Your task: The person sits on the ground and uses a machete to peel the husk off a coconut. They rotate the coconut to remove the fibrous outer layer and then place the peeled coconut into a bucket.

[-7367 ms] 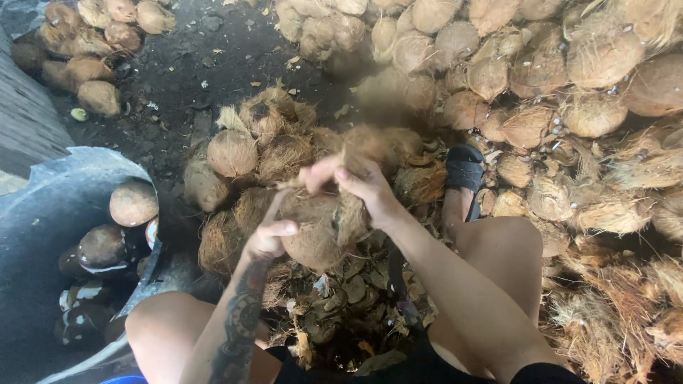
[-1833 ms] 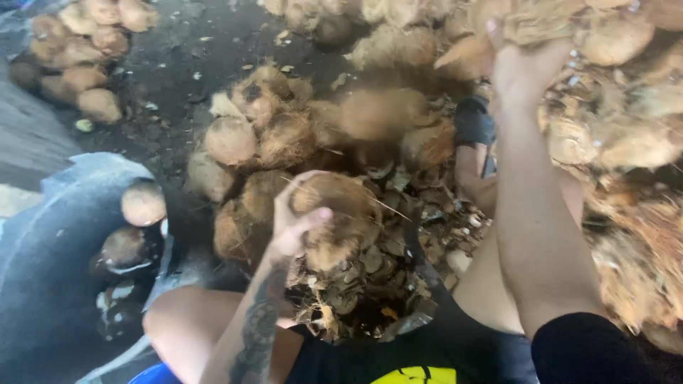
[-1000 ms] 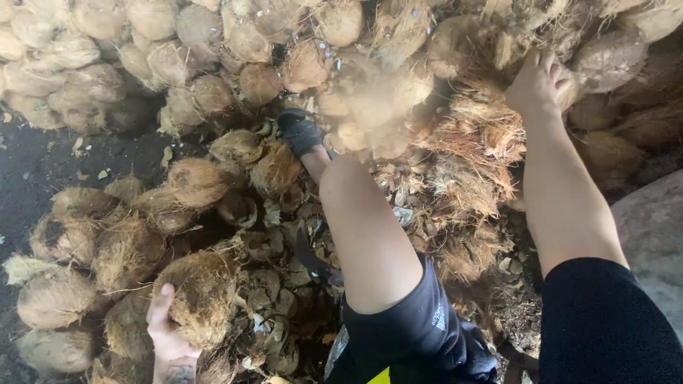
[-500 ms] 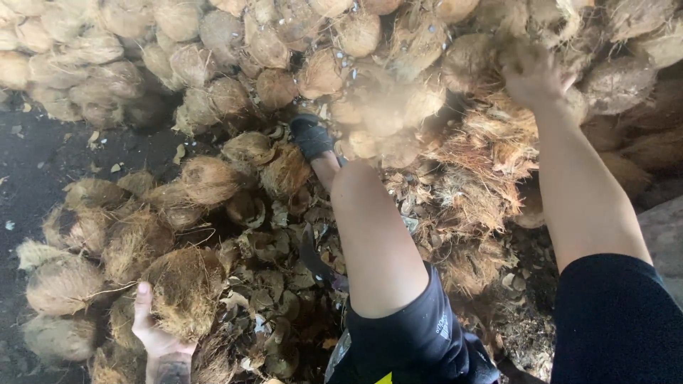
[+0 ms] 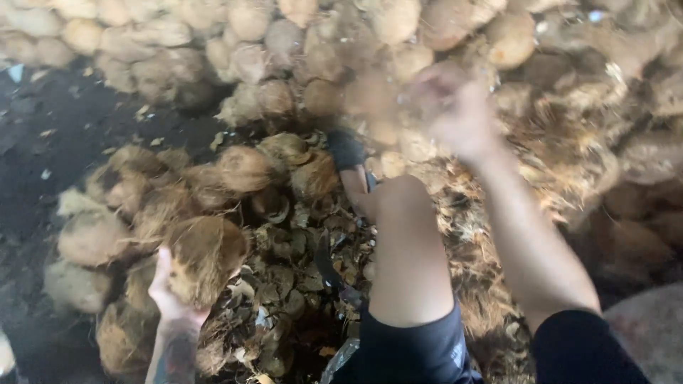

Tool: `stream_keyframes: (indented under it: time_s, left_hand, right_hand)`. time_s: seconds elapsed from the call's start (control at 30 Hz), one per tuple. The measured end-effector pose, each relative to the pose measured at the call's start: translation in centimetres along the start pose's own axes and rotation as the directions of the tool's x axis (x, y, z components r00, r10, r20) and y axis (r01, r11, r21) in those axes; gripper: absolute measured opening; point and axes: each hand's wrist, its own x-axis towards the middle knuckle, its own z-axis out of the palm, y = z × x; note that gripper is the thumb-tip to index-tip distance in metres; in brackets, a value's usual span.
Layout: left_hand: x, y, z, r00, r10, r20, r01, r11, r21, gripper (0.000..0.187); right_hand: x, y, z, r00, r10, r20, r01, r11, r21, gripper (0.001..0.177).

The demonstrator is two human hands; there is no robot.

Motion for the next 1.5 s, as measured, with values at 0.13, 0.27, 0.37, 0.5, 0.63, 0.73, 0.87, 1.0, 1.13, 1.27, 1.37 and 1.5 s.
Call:
stream_keyframes:
  time_s: [0.13,0.27,0.37,0.5,0.63,0.73,0.87,1.0,1.13,1.27,1.37,1.5]
  left_hand:
    - [-1.8,0.8,1.2,0.988,-0.117,0.097,0.146,0.912,-0.385,0.048]
    - [-3.0,3.1,2.7,0.982,-0.184,0.032,0.178,0.871,-0.458,0.042]
    - [-0.1,0.9,0.4,0.961,0.034,0.276,0.094,0.893,-0.44,0.044]
    - [1.7,1.1,0.5,0.977,-0.081,0.197,0.128,0.963,-0.237,0.051]
    - [2.1,0.6,-0.5,0.967,-0.18,0.179,0.199,0.975,-0.097,0.067]
    - [1.1,0.1,-0.9,0.932,-0.348,0.098,0.352,0.936,-0.026,0.086]
    - [0.4,0.4,-0.8,0.872,-0.49,0.023,0.489,0.872,0.032,0.108]
    - [-0.8,2.0,-0.4,0.876,-0.477,-0.07,0.479,0.877,0.018,0.1]
    - [-1.1,1.8,-0.4,0.886,-0.463,-0.025,0.464,0.884,0.062,0.108]
    - [-1.3,1.4,-0.6,0.874,-0.484,0.05,0.474,0.87,0.134,0.115]
    - [-1.5,1.9,-0.3,0.896,-0.438,0.074,0.43,0.897,0.101,0.102]
    - [0.7,0.7,-0.5,0.916,-0.352,0.19,0.34,0.936,0.097,0.104]
  right_hand:
    - [3.4,-16.1,9.7,0.944,-0.295,0.148,0.157,0.796,0.584,0.006]
    - [2.2,-22.3,18.0,0.791,-0.531,0.304,0.156,0.657,0.738,0.015]
    - [0.8,-23.9,23.3,0.751,-0.608,0.257,0.166,0.551,0.818,0.028]
    - [-0.2,-25.4,25.5,0.711,-0.656,0.255,0.291,0.604,0.742,0.033]
    - [-2.9,-24.5,29.3,0.747,-0.655,0.114,0.467,0.639,0.612,0.036]
    - [-2.4,-25.0,29.6,0.741,-0.639,0.204,0.348,0.626,0.698,0.046]
    - [-2.3,-25.2,29.7,0.81,-0.532,0.247,0.208,0.654,0.727,0.049]
    - [-2.3,-26.5,28.9,0.857,-0.344,0.384,-0.108,0.608,0.786,0.051]
    - [-2.6,-27.0,29.1,0.882,-0.208,0.424,-0.322,0.391,0.862,0.058]
    - [-1.3,-25.9,27.7,0.868,-0.173,0.466,-0.456,0.093,0.885,0.07]
    - [-0.1,-25.7,26.2,0.778,-0.157,0.609,-0.62,-0.349,0.703,0.062]
    - [1.0,-25.7,25.0,0.762,-0.014,0.647,-0.589,-0.43,0.684,0.064]
